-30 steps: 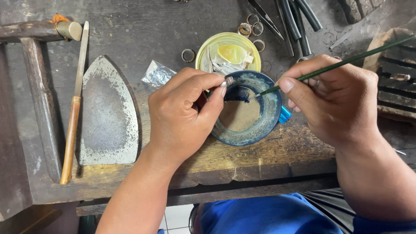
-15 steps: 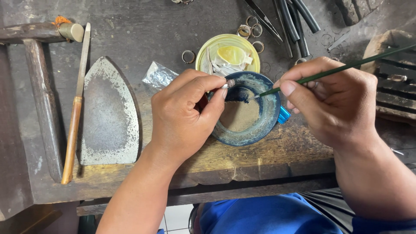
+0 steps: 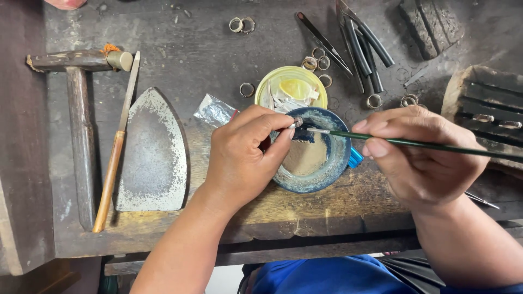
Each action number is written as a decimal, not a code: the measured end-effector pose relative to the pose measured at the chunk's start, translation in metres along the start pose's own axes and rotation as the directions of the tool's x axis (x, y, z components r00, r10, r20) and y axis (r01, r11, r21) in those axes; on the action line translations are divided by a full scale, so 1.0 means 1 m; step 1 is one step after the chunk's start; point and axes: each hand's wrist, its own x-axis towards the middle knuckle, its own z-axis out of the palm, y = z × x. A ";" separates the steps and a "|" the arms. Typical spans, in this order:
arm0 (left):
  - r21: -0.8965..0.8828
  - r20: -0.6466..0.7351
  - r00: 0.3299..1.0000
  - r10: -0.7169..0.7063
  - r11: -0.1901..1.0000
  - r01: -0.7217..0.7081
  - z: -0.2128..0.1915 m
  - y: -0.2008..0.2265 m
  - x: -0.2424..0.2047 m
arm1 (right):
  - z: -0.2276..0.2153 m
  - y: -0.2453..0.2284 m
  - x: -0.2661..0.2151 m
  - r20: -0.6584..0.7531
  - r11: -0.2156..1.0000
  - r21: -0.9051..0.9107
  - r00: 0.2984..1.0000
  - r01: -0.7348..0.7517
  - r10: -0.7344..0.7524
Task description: Applying solder paste to a small jewelry component using a fine brush at a workbench.
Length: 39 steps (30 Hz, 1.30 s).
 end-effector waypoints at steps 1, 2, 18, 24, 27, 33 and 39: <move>0.000 -0.001 1.000 0.001 1.000 -0.001 0.000 0.000 0.000 | 0.000 0.001 0.000 0.000 1.000 0.000 1.000 0.002 -0.002; 0.000 0.003 1.000 0.004 1.000 -0.004 0.000 0.000 0.000 | 0.000 0.001 0.000 0.003 1.000 -0.010 1.000 0.023 -0.023; -0.006 0.014 1.000 0.014 1.000 -0.014 0.000 0.001 0.000 | 0.000 -0.004 0.006 0.077 0.990 -0.088 0.992 0.110 -0.104; 0.000 0.017 1.000 0.005 1.000 -0.005 0.000 0.001 0.000 | -0.002 -0.006 0.005 0.102 0.990 -0.099 0.990 0.104 -0.094; -0.008 0.014 1.000 0.012 1.000 -0.012 0.000 0.001 0.000 | -0.001 -0.007 0.006 0.105 0.990 -0.105 0.991 0.099 -0.088; -0.002 0.009 1.000 0.009 1.000 -0.009 0.000 0.003 0.001 | 0.000 -0.008 0.008 0.115 0.985 -0.116 0.986 0.131 -0.118; 0.007 0.003 1.000 0.025 1.000 -0.025 0.000 0.004 0.002 | 0.000 -0.010 0.009 0.119 0.981 -0.128 0.985 0.142 -0.127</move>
